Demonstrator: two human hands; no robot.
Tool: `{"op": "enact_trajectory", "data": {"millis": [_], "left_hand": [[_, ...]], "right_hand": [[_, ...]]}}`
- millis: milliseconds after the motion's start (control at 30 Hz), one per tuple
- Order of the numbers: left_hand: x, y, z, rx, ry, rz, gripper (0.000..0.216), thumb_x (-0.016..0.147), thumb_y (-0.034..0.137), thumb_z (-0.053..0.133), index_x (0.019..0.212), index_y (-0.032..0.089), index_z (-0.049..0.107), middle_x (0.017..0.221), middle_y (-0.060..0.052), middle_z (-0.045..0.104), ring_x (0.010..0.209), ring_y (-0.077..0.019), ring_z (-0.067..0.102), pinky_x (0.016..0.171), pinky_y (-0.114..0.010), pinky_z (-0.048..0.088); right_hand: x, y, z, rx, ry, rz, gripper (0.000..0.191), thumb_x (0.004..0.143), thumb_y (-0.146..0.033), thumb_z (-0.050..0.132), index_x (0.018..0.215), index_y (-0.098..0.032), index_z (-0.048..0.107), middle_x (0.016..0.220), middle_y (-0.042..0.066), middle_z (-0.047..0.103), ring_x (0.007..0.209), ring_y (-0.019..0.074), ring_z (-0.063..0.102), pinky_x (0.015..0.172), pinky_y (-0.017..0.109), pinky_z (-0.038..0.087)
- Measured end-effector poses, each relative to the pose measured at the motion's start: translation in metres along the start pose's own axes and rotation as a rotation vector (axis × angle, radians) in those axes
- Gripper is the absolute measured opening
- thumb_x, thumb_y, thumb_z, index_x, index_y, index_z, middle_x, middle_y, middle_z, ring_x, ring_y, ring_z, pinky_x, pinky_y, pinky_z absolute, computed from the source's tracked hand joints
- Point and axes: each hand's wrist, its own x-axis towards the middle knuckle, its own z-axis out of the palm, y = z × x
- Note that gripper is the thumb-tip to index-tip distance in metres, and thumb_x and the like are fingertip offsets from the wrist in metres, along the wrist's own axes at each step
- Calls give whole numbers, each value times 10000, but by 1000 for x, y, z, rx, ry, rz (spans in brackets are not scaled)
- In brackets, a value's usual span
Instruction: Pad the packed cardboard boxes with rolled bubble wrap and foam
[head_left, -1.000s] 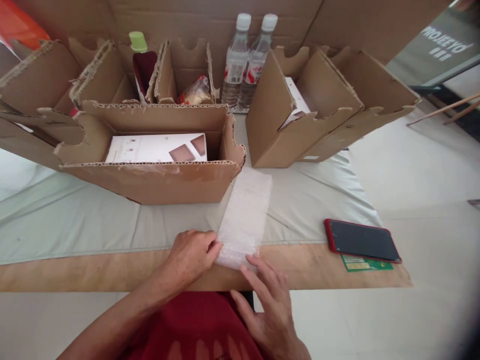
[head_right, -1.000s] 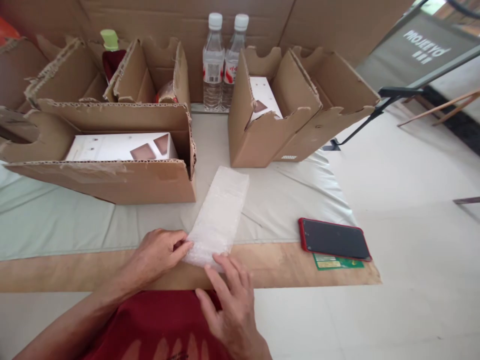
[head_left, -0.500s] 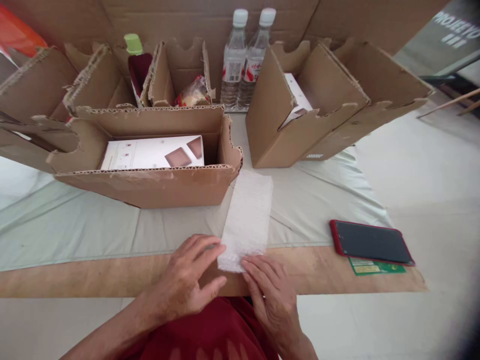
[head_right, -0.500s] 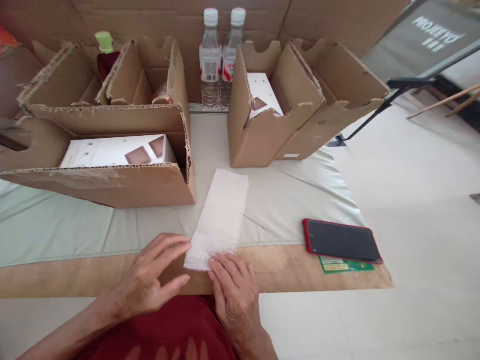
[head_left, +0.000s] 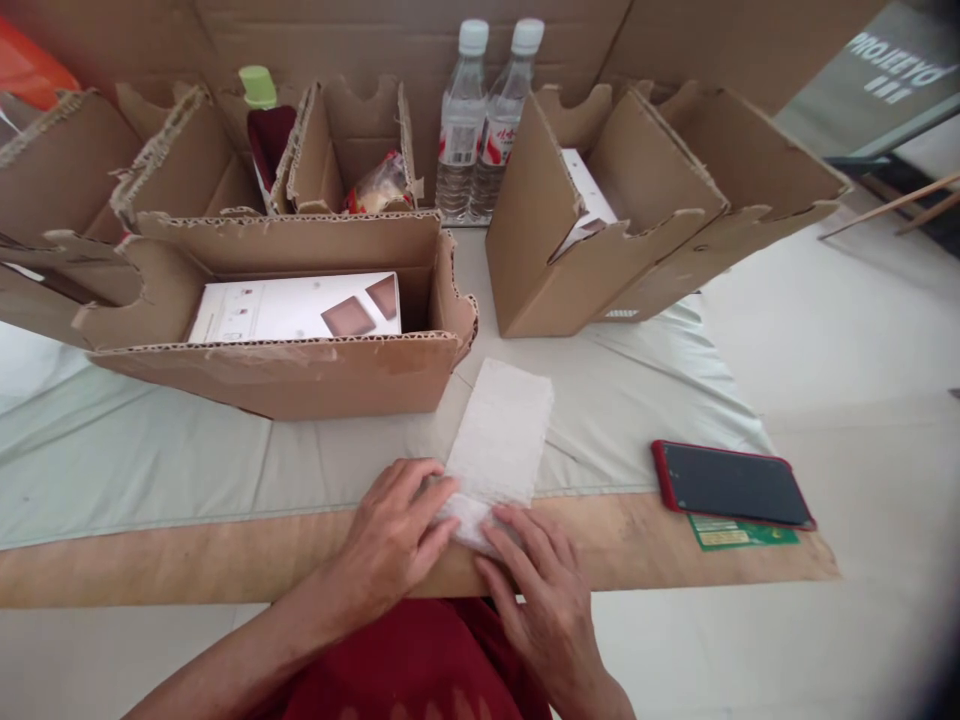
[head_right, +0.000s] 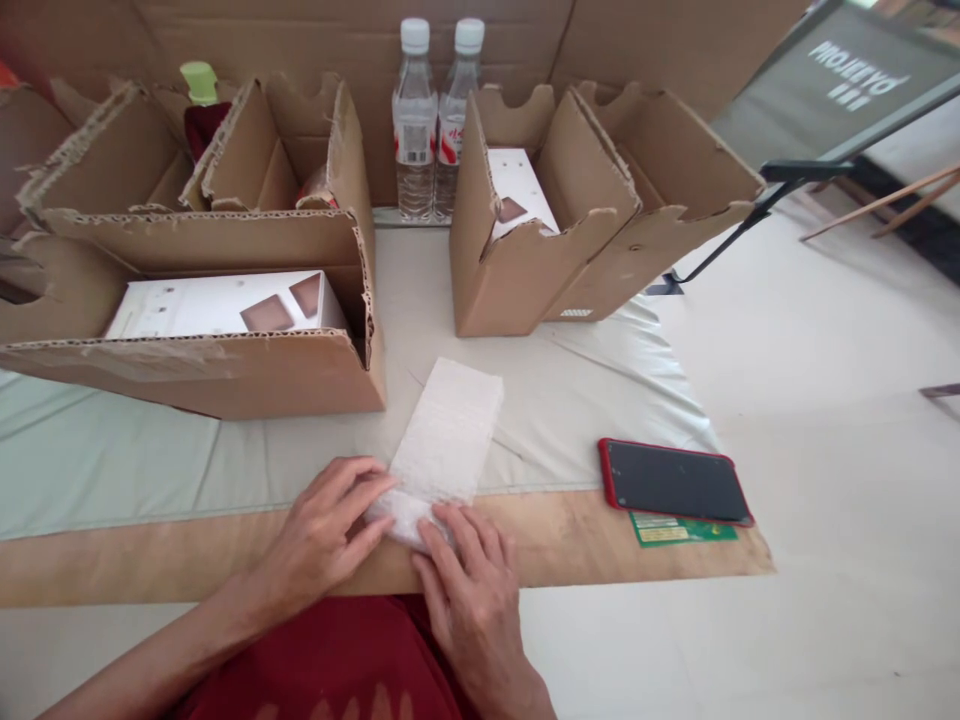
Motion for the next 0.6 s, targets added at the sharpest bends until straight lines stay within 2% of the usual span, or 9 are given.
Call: {"op": "enact_trajectory", "data": {"millis": [67,133,233,367,467,600], "left_hand": [[-6,-1,-5,-21,-47,96,282,946,181,636,1224,138,607,1260,-161,636,1191,-306,572,1006,-459,497],[-11,-1,-9,-49,-95,159,266,954,143,610,1220,148,597,1221,-134,665,1213,-298,557,1048,-465,460],[-7,-3,-9,-79,-115,130,270,977,79,531,1227,162,591,1077,-87,709,1078,-252,604,973,-427,494],[14,-5,1,4,-85,30,234,989,130,532,1210,137,607,976,-94,701,907,-258,613,814,-432,545],[22,-7,7,64,-14,-20,229,981,116,522,1187,114,623,1055,-134,669,961,-279,613,841,-464,554],[10,-4,2,29,43,20,237,969,125,568,1199,122,625,1218,-162,627,1113,-293,576,952,-469,523]], "right_hand": [[3,2,1,53,-11,19,250,984,-91,557,1206,-168,641,1167,98,717,1093,249,629,919,406,444],[8,4,0,138,-30,24,263,988,-78,541,1223,-166,620,1093,73,734,1008,215,647,893,377,452],[12,5,-5,176,-29,34,270,989,-88,546,1244,-156,603,1065,72,730,963,205,643,864,363,460],[10,7,-7,27,69,44,300,962,-110,613,1262,-130,611,1240,161,656,1118,273,599,910,417,447],[13,11,-5,-44,-2,13,279,964,-103,605,1238,-152,630,1262,149,650,1169,298,570,940,444,424],[27,18,-6,20,-49,-16,266,984,-72,550,1218,-174,625,1174,95,697,1104,257,590,923,414,429]]}}
